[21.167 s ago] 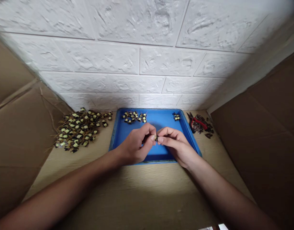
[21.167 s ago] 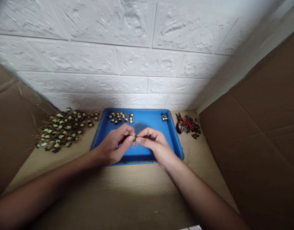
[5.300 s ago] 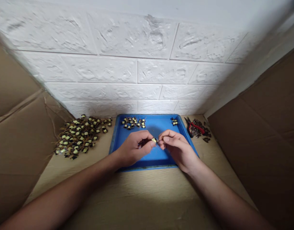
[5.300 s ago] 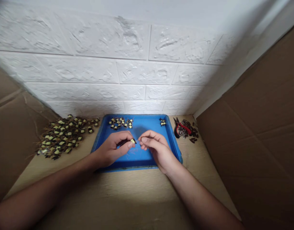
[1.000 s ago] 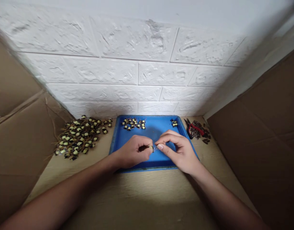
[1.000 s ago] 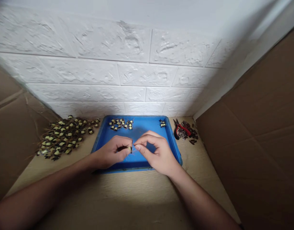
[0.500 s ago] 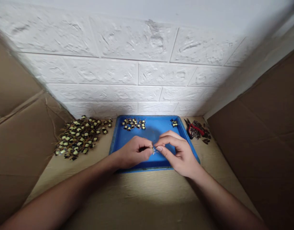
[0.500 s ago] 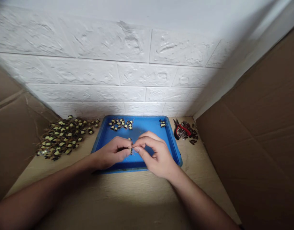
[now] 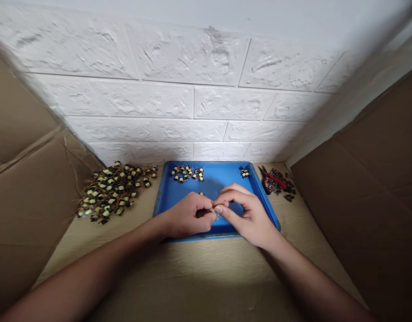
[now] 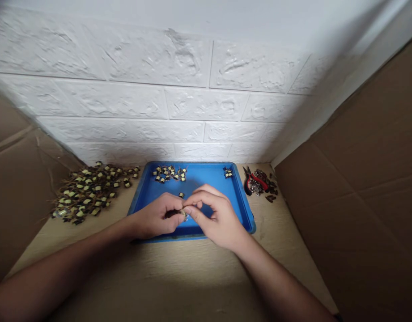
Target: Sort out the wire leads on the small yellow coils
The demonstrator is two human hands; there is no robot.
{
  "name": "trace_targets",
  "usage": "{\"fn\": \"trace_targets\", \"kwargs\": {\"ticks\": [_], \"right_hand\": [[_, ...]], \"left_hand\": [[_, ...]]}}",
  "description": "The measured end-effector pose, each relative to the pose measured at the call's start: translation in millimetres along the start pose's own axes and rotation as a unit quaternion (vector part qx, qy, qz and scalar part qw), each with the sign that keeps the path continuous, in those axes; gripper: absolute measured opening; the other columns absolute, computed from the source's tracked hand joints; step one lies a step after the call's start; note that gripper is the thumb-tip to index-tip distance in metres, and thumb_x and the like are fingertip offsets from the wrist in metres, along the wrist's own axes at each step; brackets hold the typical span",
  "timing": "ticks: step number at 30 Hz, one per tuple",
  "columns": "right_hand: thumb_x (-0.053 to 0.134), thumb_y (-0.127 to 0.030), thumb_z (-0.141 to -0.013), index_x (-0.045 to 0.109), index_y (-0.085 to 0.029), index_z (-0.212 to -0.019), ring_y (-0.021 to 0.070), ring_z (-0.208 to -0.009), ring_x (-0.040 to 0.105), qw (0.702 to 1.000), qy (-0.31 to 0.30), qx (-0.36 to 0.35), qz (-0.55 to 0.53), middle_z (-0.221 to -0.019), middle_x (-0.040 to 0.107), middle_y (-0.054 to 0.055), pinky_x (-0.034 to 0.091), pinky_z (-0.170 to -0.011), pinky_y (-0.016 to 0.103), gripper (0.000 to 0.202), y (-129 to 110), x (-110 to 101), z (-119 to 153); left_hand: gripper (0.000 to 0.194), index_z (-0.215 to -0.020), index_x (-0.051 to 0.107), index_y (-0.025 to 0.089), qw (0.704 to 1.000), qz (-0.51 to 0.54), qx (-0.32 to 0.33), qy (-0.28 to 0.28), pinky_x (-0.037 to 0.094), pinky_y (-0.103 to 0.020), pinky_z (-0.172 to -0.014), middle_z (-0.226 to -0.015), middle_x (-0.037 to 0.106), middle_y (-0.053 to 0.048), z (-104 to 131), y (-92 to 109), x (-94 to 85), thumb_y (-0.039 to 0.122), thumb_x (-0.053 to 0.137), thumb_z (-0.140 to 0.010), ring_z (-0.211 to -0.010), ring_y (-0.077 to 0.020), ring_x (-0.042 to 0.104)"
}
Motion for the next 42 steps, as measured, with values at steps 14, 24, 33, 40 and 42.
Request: {"fn": "trace_targets", "kwargs": {"ticks": [14,24,33,40,42], "right_hand": [[0.079,-0.026,-0.082,0.075,-0.019,-0.086,0.0132,-0.077,0.058,0.927,-0.059,0.217,-0.301,-0.083,0.068,0.000,0.043,-0.075,0.027,0.009,32.6,10.6,6.6],[0.083,-0.025,-0.077,0.077,-0.020,-0.083,0.0122,-0.076,0.059,0.917,-0.049,0.229,-0.322,-0.082,0.071,0.000,0.045,-0.073,0.025,0.010,39.9,12.9,7.9],[0.083,-0.028,-0.075,0.075,-0.020,-0.080,0.0139,-0.072,0.057,0.933,-0.037,0.210,-0.289,-0.078,0.068,0.000,0.046,-0.070,0.028,0.012,35.6,12.0,4.8],[0.070,-0.029,-0.089,0.074,-0.021,-0.094,0.0179,-0.086,0.061,0.974,-0.067,0.123,-0.181,-0.090,0.068,0.003,0.045,-0.081,0.033,0.010,15.4,3.6,2.0],[0.070,-0.027,-0.089,0.073,-0.021,-0.090,0.0181,-0.085,0.061,0.984,-0.054,0.095,-0.138,-0.087,0.067,0.003,0.046,-0.081,0.034,0.007,8.6,1.4,0.2]], "left_hand": [[0.034,-0.064,0.041,0.016,0.995,0.099,-0.020,-0.012,0.024,-0.023,-0.054,-0.063,0.031,0.005,2.2,-0.1,-4.1,0.033,0.049,-0.092,-0.060,-0.0083,0.030],[0.034,-0.064,0.042,0.016,0.993,0.117,-0.012,-0.022,0.024,-0.023,-0.055,-0.063,0.032,0.005,2.5,0.2,-3.3,0.034,0.051,-0.093,-0.060,-0.0083,0.030],[0.034,-0.064,0.041,0.016,0.994,0.101,-0.018,-0.029,0.024,-0.023,-0.055,-0.063,0.031,0.005,3.0,1.1,-4.5,0.034,0.051,-0.091,-0.060,-0.0088,0.030],[0.031,-0.063,0.042,0.016,0.996,0.069,-0.024,-0.042,0.024,-0.022,-0.053,-0.062,0.031,0.005,1.5,1.0,-0.8,0.031,0.049,-0.090,-0.058,-0.0084,0.030],[0.031,-0.064,0.042,0.016,0.996,0.069,-0.028,-0.045,0.024,-0.022,-0.052,-0.063,0.030,0.005,1.3,-0.5,0.0,0.032,0.049,-0.090,-0.058,-0.0083,0.030]]}}
Point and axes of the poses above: each hand's wrist, its own z-axis away from the middle knuckle, its own x-axis out of the palm, y = z × x, the point moved 6 cm from there along -z, towards the middle knuckle
